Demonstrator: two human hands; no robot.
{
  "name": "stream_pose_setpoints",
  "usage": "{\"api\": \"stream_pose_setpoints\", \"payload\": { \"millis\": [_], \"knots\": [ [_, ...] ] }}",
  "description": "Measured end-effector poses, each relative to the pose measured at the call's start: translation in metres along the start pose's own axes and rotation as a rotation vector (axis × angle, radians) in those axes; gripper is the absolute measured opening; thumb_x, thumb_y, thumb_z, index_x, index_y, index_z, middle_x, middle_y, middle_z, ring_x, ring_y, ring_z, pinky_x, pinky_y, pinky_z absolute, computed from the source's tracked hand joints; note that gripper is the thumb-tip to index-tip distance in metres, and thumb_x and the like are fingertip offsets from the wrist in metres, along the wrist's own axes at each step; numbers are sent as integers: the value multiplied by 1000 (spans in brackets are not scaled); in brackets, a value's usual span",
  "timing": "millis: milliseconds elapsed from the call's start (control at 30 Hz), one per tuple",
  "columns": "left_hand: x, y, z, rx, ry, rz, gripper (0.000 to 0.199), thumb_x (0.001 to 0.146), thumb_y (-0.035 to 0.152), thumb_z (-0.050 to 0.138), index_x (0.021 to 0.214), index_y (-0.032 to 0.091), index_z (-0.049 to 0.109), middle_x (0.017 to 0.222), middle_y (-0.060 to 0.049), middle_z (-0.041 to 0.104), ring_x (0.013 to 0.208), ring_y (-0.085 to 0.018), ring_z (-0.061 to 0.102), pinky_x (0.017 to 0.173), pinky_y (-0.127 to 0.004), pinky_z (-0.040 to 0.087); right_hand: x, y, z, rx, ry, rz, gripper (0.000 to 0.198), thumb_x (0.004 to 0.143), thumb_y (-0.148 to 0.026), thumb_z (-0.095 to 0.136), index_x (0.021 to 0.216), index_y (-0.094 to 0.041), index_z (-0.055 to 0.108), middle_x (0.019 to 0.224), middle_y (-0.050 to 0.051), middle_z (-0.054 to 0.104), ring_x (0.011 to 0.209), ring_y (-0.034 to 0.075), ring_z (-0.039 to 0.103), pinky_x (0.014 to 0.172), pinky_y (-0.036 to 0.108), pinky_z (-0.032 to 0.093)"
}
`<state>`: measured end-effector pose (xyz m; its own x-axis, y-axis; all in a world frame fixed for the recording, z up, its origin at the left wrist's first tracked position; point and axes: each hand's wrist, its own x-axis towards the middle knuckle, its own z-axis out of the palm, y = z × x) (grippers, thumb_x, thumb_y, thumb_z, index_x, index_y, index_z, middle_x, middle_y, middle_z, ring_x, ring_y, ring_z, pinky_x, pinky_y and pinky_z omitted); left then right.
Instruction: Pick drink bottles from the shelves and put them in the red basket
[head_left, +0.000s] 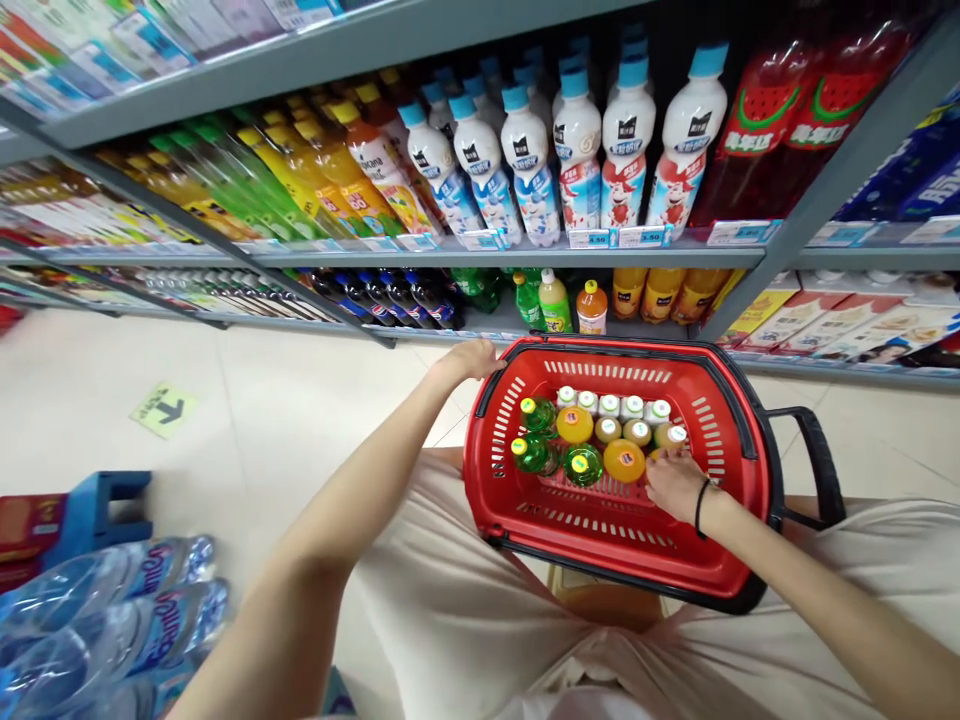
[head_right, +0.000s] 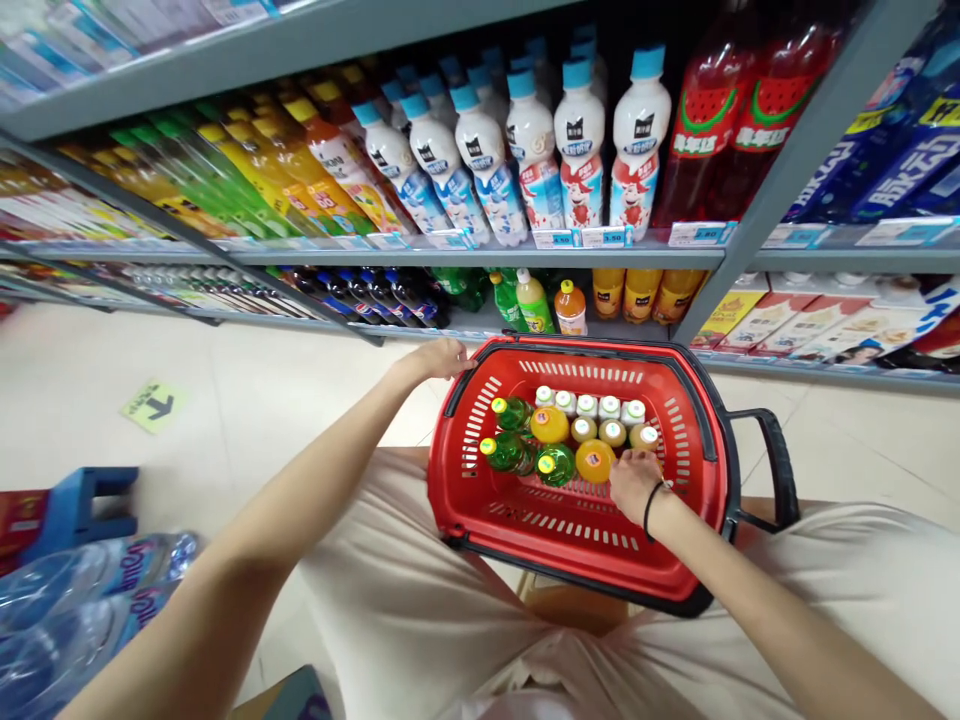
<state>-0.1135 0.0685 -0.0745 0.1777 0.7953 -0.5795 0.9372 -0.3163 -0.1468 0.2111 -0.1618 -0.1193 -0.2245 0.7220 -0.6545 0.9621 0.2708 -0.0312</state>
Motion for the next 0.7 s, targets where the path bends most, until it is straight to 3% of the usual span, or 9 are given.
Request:
{"api": "stream_pose_setpoints", "payload": {
  "millis": [67, 200, 333, 467, 567, 633, 700],
  "knots": [
    [2, -3, 2, 7, -21, 11, 55, 108, 49, 39, 99, 12, 79, 100, -14, 81, 98, -25, 76, 91, -28, 55, -4, -6, -1, -4, 31, -51, 39, 102, -21, 53, 130, 0, 71, 130, 31, 71, 126, 40, 67, 105, 48, 48],
    [4, -1, 9, 60, 25, 15, 55, 109, 46, 37, 118, 7, 75, 127, -22, 75, 121, -31, 71, 102, -34, 52, -7, -15, -4, 4, 96, -164, 44, 106, -21, 44, 140, -3, 66, 136, 27, 69, 130, 37, 65, 110, 47, 45],
    [5, 2, 13, 86, 54, 4, 59, 111, 48, 33, 129, 7, 71, 134, -24, 71, 128, -34, 68, 106, -38, 51, -10, -18, -8, 61, 157, -305, 42, 109, -24, 39, 126, -5, 72, 132, 25, 72, 126, 36, 69, 105, 45, 50],
    [4, 4, 13, 78, 53, -12, 57, 111, 46, 34, 131, 6, 69, 134, -26, 71, 128, -33, 69, 105, -39, 53, -25, -30, -1, 188, 89, -390, 53, 109, -45, 43, 123, -4, 73, 115, 25, 77, 112, 40, 75, 96, 47, 56],
    [2, 5, 12, 62, 62, -23, 55, 111, 45, 36, 134, 6, 68, 136, -26, 70, 131, -34, 67, 107, -41, 52, -40, -50, 20, 350, 1, -430, 64, 103, -57, 50, 138, -5, 67, 132, 28, 72, 127, 43, 69, 105, 52, 54],
    [0, 5, 12, 44, 73, -34, 54, 111, 45, 36, 134, 7, 68, 137, -26, 69, 132, -34, 66, 108, -42, 51, -46, -64, 37, 371, -34, -457, 76, 94, -47, 68, 155, -5, 53, 146, 30, 64, 135, 45, 63, 108, 54, 53],
    [-2, 6, 10, 20, 83, -47, 55, 111, 47, 36, 133, 9, 69, 136, -25, 70, 131, -34, 67, 108, -43, 52, -49, -75, 50, 308, -5, -420, 75, 91, -21, 65, 161, -4, 45, 150, 29, 61, 139, 43, 60, 112, 56, 51]
  ]
}}
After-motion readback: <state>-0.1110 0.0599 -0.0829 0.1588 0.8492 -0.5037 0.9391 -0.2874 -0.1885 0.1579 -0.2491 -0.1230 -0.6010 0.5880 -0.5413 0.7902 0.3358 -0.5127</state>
